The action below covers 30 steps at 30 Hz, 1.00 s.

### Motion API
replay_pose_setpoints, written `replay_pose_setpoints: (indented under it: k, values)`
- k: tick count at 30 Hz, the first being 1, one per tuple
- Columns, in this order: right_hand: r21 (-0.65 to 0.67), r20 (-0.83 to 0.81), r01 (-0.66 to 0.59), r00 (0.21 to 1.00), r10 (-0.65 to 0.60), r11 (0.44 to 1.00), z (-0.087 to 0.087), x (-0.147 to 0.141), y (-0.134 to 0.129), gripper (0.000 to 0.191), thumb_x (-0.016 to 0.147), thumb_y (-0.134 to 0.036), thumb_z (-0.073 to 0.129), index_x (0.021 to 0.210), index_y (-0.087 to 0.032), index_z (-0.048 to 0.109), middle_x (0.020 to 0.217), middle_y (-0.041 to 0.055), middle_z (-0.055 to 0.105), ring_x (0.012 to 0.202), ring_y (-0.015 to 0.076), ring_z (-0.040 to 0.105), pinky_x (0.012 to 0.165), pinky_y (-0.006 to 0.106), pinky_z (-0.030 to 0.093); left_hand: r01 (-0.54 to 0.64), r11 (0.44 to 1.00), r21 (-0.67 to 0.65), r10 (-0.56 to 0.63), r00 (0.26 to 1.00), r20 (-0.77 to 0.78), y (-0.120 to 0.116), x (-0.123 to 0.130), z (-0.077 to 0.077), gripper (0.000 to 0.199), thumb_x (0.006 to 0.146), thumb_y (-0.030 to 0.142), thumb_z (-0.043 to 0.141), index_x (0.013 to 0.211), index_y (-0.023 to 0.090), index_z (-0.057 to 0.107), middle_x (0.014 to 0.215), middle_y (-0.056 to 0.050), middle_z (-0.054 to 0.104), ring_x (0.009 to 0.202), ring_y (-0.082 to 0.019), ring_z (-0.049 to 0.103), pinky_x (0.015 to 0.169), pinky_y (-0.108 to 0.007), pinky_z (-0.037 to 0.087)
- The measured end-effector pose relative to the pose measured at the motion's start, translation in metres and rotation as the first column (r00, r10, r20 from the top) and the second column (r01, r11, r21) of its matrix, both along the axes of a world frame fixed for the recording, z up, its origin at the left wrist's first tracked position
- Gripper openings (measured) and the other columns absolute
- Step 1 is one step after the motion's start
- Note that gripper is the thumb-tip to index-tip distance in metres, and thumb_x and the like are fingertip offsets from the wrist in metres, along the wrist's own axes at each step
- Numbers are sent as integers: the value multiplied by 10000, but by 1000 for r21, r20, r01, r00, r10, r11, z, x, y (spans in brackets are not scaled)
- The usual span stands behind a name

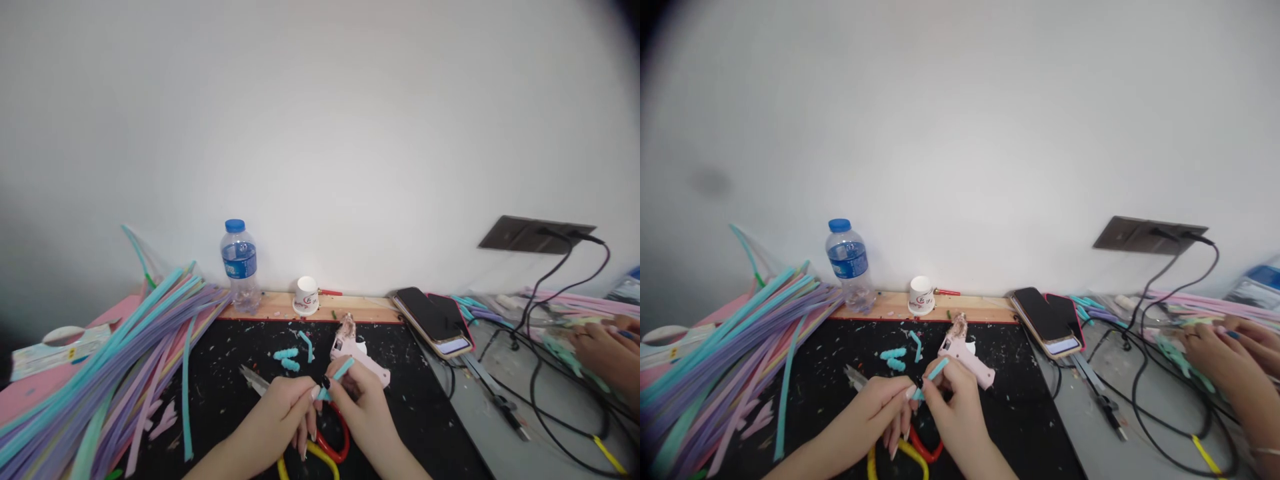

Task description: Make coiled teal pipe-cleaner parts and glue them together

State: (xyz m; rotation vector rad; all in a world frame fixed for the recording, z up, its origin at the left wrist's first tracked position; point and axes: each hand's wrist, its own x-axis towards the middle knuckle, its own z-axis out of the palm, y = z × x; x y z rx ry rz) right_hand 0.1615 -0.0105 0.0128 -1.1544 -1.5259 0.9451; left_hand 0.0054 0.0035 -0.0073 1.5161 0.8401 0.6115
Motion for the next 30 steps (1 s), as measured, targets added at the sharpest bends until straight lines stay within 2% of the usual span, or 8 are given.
replay_pose_setpoints:
  k: [4,9,12,17,22,25,30]
  values:
    - [-162,-99,-18,995,2,987,-7,1,2,115,782,-212,539,686,-172,493,563,-40,463,478,105,453,446,210,364,44,998,48,-43,999,-24,0,-1,-1,328,910,354,293,777,144,507,608,4,588,356,-62,515,362,-147,351]
    - [-242,-211,-64,977,11,968,-10,1,5,252,759,-298,594,612,-187,421,518,-59,433,438,88,431,402,190,337,88,986,142,-81,995,-54,-2,-2,2,358,921,346,276,743,147,515,565,26,547,374,-55,488,417,-153,377]
    - [-292,-234,-67,972,-3,954,-10,0,5,304,744,-365,608,602,-196,398,480,-71,420,379,75,393,346,178,311,90,986,139,-84,995,-50,-3,-1,6,386,923,361,262,779,139,543,580,17,558,381,-57,483,420,-157,368]
    - [-265,-256,-50,966,-20,963,-9,-1,6,302,748,-376,608,610,-198,407,475,-70,428,382,77,394,350,179,309,83,993,86,-79,996,-47,-4,0,14,394,923,356,258,791,135,556,645,-8,594,408,-66,511,429,-165,358]
    - [-234,-215,-19,976,-33,972,-10,-2,5,253,739,-325,619,612,-185,450,503,-70,400,416,74,369,385,184,301,44,979,197,-13,988,-153,-5,0,19,306,872,315,401,654,148,536,545,26,540,423,-83,518,430,-163,361]
    - [-218,-200,-29,980,-15,976,-8,-3,3,233,734,-312,618,609,-180,472,511,-67,395,433,80,375,405,191,311,19,962,272,37,979,-201,-4,0,19,238,821,284,490,643,149,571,505,35,518,436,-93,514,435,-163,369]
    - [-225,-203,-65,979,19,972,-6,-3,2,214,739,-300,616,623,-177,485,521,-60,422,439,83,412,417,194,345,12,961,277,42,981,-190,-3,0,14,283,857,255,418,655,145,582,557,16,552,426,-90,529,444,-165,389]
